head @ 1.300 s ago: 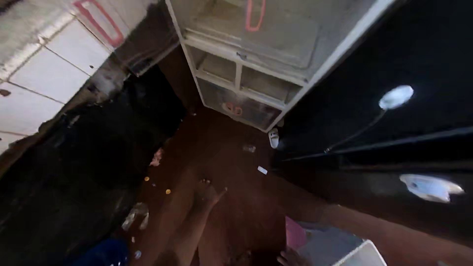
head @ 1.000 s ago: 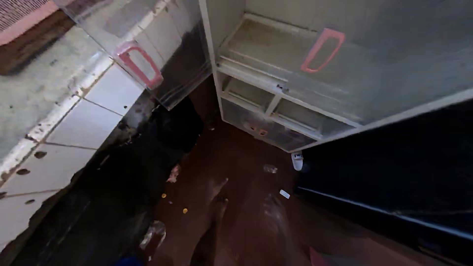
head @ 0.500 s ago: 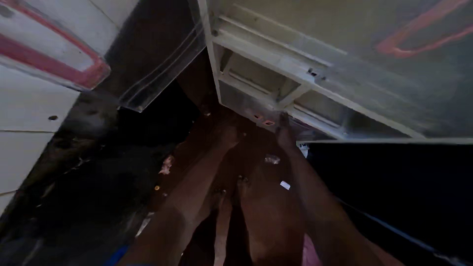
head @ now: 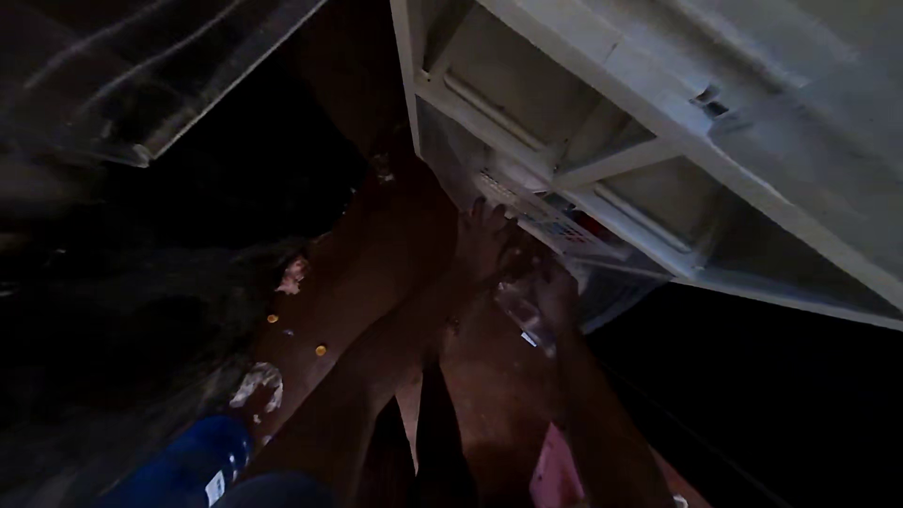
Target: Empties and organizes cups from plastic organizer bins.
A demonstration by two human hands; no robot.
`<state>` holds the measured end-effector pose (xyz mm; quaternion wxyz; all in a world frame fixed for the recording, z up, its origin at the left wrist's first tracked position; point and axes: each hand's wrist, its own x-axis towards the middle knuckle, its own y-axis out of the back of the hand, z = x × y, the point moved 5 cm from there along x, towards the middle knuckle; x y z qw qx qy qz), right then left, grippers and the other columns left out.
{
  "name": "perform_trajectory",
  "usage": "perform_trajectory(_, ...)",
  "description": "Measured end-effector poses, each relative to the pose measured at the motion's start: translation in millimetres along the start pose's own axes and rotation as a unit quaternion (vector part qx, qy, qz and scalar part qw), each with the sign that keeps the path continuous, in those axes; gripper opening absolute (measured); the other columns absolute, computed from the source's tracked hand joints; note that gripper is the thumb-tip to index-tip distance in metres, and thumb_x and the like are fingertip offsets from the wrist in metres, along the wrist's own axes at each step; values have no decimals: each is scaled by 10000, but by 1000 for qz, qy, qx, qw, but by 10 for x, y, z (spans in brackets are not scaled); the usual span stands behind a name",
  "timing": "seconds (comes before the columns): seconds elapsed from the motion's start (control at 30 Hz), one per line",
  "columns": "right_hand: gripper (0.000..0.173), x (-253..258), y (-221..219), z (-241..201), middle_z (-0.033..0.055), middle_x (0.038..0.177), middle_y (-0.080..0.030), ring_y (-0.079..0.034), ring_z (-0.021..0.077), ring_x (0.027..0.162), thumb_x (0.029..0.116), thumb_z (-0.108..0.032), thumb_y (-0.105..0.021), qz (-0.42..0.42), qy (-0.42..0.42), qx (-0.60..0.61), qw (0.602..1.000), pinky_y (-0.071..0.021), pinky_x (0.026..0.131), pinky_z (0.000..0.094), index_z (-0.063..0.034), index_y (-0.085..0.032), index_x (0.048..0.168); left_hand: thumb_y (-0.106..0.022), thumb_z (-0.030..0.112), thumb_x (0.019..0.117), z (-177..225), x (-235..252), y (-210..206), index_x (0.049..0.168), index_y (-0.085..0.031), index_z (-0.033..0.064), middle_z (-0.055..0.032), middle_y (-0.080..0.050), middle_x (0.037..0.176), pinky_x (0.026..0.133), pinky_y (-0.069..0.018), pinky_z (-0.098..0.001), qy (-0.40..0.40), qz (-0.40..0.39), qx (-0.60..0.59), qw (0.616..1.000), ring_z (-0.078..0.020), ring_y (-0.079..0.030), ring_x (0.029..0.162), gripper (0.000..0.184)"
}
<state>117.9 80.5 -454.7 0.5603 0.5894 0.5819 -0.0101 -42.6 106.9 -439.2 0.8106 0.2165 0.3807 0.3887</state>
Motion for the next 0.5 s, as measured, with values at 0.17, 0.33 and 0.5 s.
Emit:
perform_trajectory(0.17, 474, 767, -277, 283, 144, 1131, -643, -679, 202, 904, 1115, -390, -382, -29, -176, 476, 861, -580, 759, 340, -31, -437, 1419, -491, 343, 1087, -516, -324, 166, 1510, -479, 19, -190, -306, 1657, 1230, -175, -628, 100, 5, -9, 995, -430, -266, 1527, 533)
perform_trajectory(0.33, 483, 1256, -206, 22, 127, 1329, -589, -645, 245, 1135, 1103, -434, -386, 29, -143, 610, 779, -580, 922, 406, -127, -399, 1475, -570, 280, 1058, -1233, -568, 192, 1418, -588, 61, -172, -583, 1442, 1098, -464, -404, 207, 59, 4, 977, -316, -587, 1294, 422)
perform_trajectory(0.5, 458, 1349, -314, -75, 134, 1478, -496, -555, 182, 1302, 1106, -215, -438, 64, -63, 496, 864, -502, 1053, 316, -39, -360, 1522, -493, 95, 1069, -300, -509, 1565, 1405, -539, -71, -236, -526, 1477, 1144, -370, -354, 365, -136, -126, 912, -327, -494, 1377, 378)
